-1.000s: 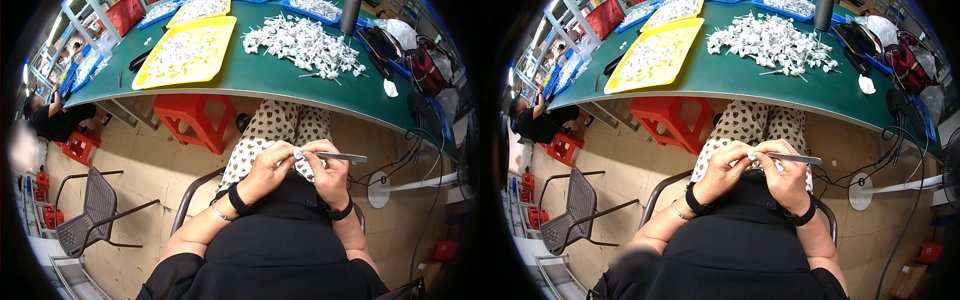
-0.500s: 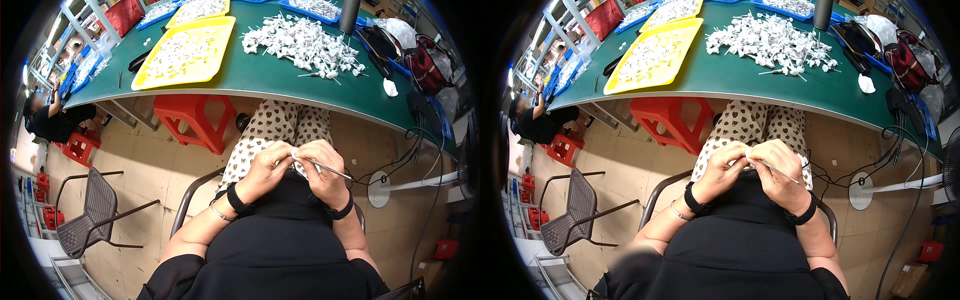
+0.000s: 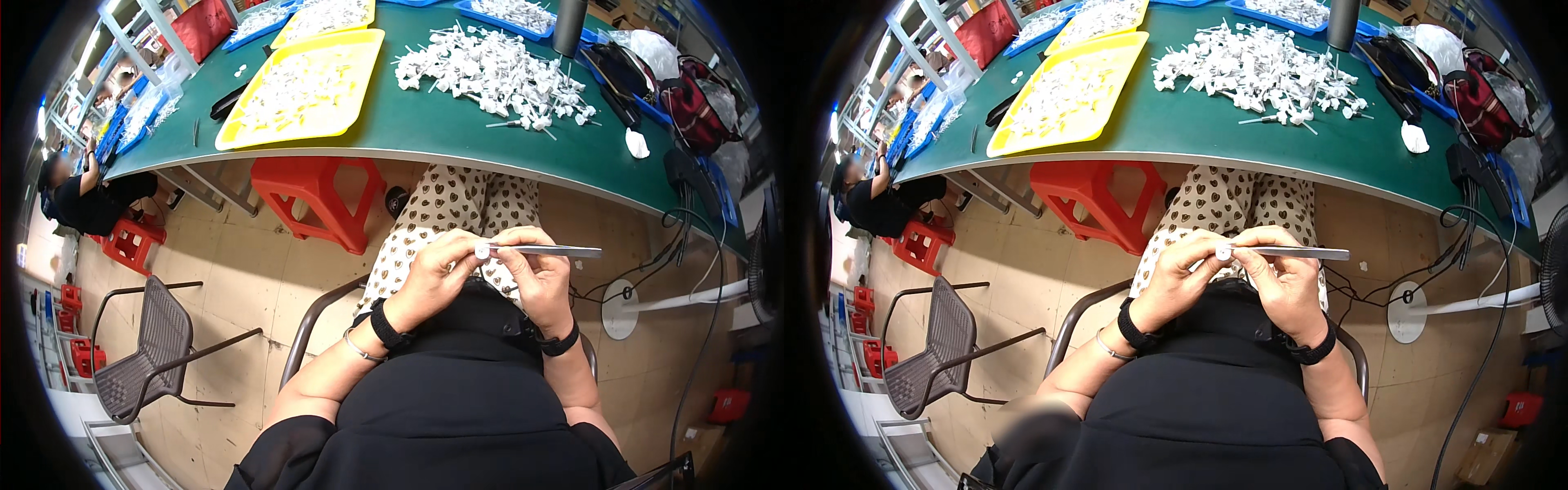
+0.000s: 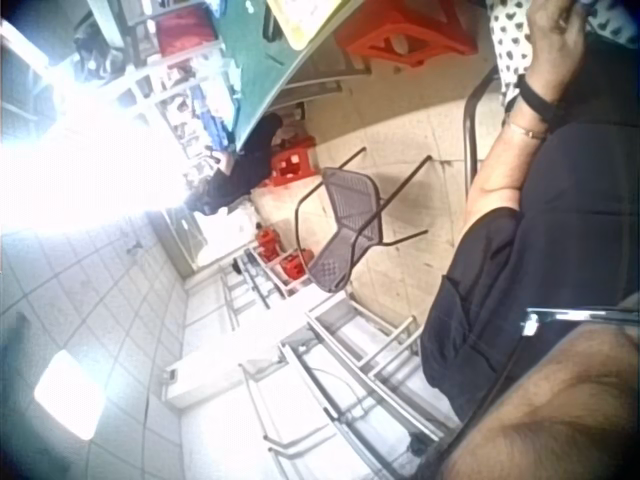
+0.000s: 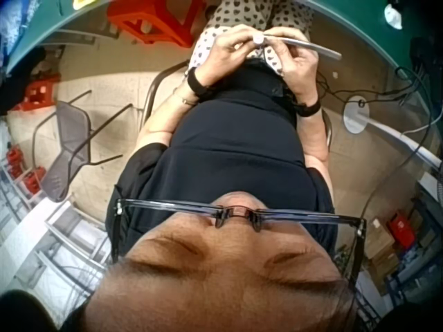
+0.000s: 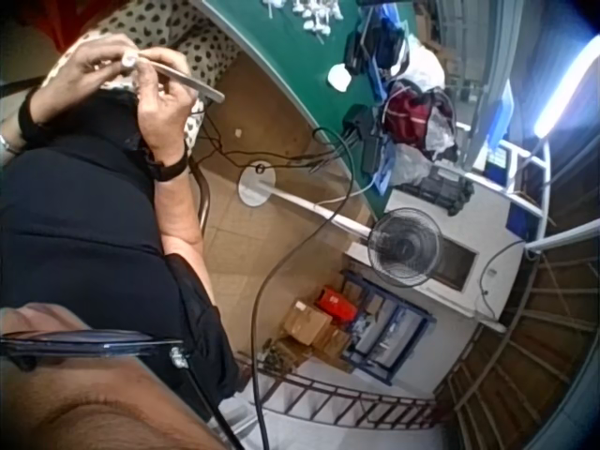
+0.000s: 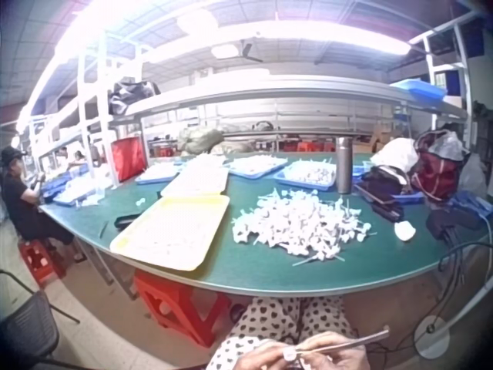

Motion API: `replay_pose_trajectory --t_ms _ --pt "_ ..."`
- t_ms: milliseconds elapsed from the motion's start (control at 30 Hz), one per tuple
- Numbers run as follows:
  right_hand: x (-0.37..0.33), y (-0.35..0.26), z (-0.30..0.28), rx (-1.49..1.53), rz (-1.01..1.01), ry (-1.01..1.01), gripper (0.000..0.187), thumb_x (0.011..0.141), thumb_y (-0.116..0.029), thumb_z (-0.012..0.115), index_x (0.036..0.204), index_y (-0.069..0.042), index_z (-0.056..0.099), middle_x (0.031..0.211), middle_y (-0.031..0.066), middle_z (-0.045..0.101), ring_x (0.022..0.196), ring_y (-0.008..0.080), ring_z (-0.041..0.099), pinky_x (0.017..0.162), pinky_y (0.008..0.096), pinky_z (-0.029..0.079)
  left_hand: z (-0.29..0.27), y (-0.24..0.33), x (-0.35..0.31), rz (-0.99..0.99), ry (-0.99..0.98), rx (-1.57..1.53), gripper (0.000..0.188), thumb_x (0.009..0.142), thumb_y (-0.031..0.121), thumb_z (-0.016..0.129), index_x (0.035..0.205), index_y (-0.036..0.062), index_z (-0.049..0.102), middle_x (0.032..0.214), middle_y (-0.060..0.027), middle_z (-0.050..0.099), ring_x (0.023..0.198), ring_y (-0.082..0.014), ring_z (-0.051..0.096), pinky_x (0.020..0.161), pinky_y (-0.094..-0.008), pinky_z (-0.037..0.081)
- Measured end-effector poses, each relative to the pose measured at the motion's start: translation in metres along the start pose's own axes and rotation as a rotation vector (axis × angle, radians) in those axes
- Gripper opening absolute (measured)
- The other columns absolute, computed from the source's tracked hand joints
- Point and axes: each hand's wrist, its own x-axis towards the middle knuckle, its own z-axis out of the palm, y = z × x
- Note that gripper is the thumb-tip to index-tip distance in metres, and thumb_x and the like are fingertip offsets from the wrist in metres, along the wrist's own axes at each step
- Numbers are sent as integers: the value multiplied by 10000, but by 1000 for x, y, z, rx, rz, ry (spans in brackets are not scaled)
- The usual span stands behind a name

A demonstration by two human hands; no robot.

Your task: The person repeatedly picks small white plastic components from a pile on the table, uses tweezers to manipulate and adjust them, and places them into a yellow tray. The process is repetitive and focused on handling individual units one at a time.

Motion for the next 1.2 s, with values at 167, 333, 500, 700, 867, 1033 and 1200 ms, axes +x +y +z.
replay_pose_trajectory --t_ms 167,333,500,700,867,1033,1200 --pt "-1 0 0 36 12 1 108 964 1 674 1060 43 697 1004 59 688 812 89 642 686 223 505 -1 -1 0 -11 -16 5 150 945 23 687 1091 12 721 1002 -106 719 915 -220 688 800 -321 548" --pt "-1 0 2 127 20 63 114 976 8 651 1079 56 661 1026 97 696 900 137 700 797 257 568 -2 2 1 -10 -18 -5 178 943 10 678 1115 27 721 995 -96 706 906 -220 669 784 -316 537" --pt "0 -4 -3 183 14 82 119 983 10 640 1093 56 637 1051 113 693 938 162 704 850 282 577 -8 11 6 8 -15 42 179 951 10 673 1123 17 720 1042 -103 725 931 -207 685 824 -309 535" --pt "0 -3 -1 19 -101 25 158 942 -18 705 1091 19 668 1029 98 690 938 160 672 828 290 544 -2 2 3 91 -9 18 263 908 -57 669 1158 16 703 1086 -123 700 983 -268 688 813 -334 561" --pt "2 0 -4 -49 -157 -17 166 929 -27 720 1086 7 678 1030 104 691 931 163 672 820 294 545 -4 7 4 145 58 159 338 876 -102 667 1185 30 701 1163 -136 691 1030 -283 690 850 -350 565" --pt "1 -2 -4 21 -106 9 170 934 -17 711 1098 9 672 1061 94 683 914 139 663 769 263 538 -8 8 4 199 93 253 404 840 -137 661 1197 48 706 1205 -133 682 1037 -286 690 864 -352 565" --pt "1 -1 -5 26 -88 1 169 940 -3 698 1106 11 668 1071 83 676 891 111 653 723 237 526 -9 11 5 222 116 291 429 811 -142 668 1191 53 710 1197 -132 686 1030 -287 689 859 -350 566"
